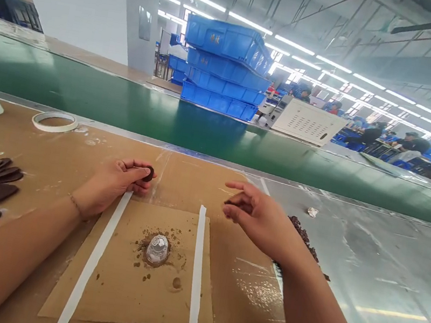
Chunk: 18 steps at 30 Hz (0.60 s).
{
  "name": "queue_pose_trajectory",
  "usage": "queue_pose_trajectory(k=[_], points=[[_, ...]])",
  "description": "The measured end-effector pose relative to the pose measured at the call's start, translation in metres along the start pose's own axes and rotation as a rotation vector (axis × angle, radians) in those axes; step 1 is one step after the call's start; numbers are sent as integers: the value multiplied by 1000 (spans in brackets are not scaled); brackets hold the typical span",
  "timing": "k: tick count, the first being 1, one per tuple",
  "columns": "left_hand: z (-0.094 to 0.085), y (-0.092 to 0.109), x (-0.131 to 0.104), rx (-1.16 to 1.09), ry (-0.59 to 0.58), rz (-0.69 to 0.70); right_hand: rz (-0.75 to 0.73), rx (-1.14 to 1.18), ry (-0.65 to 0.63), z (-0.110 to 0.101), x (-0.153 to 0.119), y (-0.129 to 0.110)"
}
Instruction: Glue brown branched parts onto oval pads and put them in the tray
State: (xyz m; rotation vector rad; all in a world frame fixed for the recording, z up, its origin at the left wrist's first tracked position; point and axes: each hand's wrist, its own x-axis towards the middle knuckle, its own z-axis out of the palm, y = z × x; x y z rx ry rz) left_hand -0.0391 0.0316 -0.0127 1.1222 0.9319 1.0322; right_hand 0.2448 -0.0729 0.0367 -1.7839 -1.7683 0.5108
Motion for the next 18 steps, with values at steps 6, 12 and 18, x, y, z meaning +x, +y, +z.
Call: queue_pose_trajectory(k=[6, 12, 18], points=[[1, -3, 6, 33, 21, 2, -190, 351, -19, 25, 5, -70], [2, -3, 9, 23, 30, 15, -217, 341, -114, 49, -11, -68], [5, -4, 9, 18, 52, 16, -251, 210, -123, 65, -20, -73]])
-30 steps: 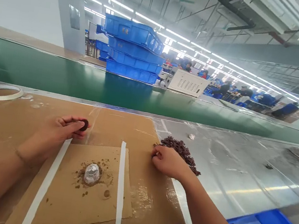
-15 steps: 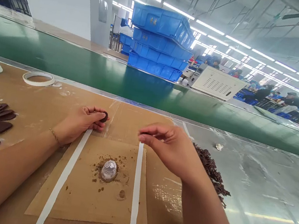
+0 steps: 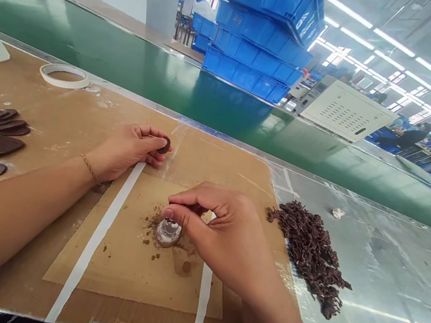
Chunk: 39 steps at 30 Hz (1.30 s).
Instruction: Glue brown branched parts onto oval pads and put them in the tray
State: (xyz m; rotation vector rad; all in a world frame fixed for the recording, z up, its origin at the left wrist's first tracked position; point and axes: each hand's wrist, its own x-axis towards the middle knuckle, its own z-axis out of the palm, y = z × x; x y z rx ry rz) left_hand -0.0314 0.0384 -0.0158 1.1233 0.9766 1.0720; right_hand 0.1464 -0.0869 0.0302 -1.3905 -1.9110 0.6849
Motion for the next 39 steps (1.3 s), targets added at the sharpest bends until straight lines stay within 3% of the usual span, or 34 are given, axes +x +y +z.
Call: queue_pose_trajectory(k=[28, 31, 34, 37, 39], points=[[0, 0, 1, 10, 5, 26, -76, -200, -42, 9, 1, -7], [0, 1, -1, 0, 15, 38, -26, -68, 180, 5, 1, -4], [4, 5, -8, 2, -2, 55, 41, 292, 461, -1, 5, 5], [11, 7, -19, -3, -52, 26, 105, 629, 470, -7, 11, 15], [16, 8, -28, -11, -100, -9, 131, 730, 441, -10, 15, 19]])
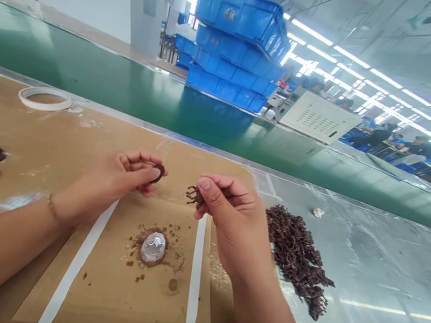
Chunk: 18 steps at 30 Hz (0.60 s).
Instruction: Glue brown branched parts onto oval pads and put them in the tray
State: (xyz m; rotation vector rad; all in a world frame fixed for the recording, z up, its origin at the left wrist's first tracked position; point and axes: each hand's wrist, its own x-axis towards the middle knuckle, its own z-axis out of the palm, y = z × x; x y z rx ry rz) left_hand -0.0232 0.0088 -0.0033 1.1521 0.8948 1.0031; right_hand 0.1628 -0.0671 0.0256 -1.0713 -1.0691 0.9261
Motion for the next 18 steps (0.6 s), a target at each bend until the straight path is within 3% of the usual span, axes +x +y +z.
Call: queue_pose_trajectory(k=[7, 13, 18], points=[[12, 5, -22, -111, -205, -112, 23, 73, 10, -1, -1, 0], [13, 7, -31, -274, -398, -152, 85, 175, -81, 6, -3, 3], [10, 1, -29, -287, -448, -117, 122, 238, -101, 10, -2, 5]])
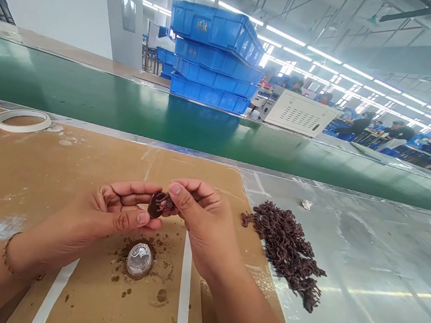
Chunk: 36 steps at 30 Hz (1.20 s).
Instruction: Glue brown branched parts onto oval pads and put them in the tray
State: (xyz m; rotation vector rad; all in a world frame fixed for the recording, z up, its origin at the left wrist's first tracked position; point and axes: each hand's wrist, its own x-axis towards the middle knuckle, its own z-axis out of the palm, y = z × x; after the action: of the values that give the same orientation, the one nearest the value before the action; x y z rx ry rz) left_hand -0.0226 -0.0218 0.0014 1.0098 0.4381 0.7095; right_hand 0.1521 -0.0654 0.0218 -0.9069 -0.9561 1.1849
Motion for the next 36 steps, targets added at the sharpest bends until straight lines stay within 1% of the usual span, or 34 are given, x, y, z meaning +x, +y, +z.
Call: queue_pose_trajectory(k=[5, 9, 12, 16, 27, 31, 36], points=[[-2, 1, 2, -5, 2, 20, -12, 6, -14, -2, 0, 1], [-1, 3, 1, 3, -8, 53, -124, -93, 32, -3, -1, 1], [0, 4, 1, 20, -18, 57, -195, -193, 20, -1, -2, 0], [0, 3, 0, 44, -5, 48, -223, -269, -3, 1, -4, -3], [3, 2, 0, 37, 18, 26, -281, -332, -22, 5, -6, -3], [1, 2, -1, 20, -2, 15, -366, -446, -30, 4, -8, -2], [1, 2, -1, 10, 30, 3, -460, -584, -3, 3, -9, -2]])
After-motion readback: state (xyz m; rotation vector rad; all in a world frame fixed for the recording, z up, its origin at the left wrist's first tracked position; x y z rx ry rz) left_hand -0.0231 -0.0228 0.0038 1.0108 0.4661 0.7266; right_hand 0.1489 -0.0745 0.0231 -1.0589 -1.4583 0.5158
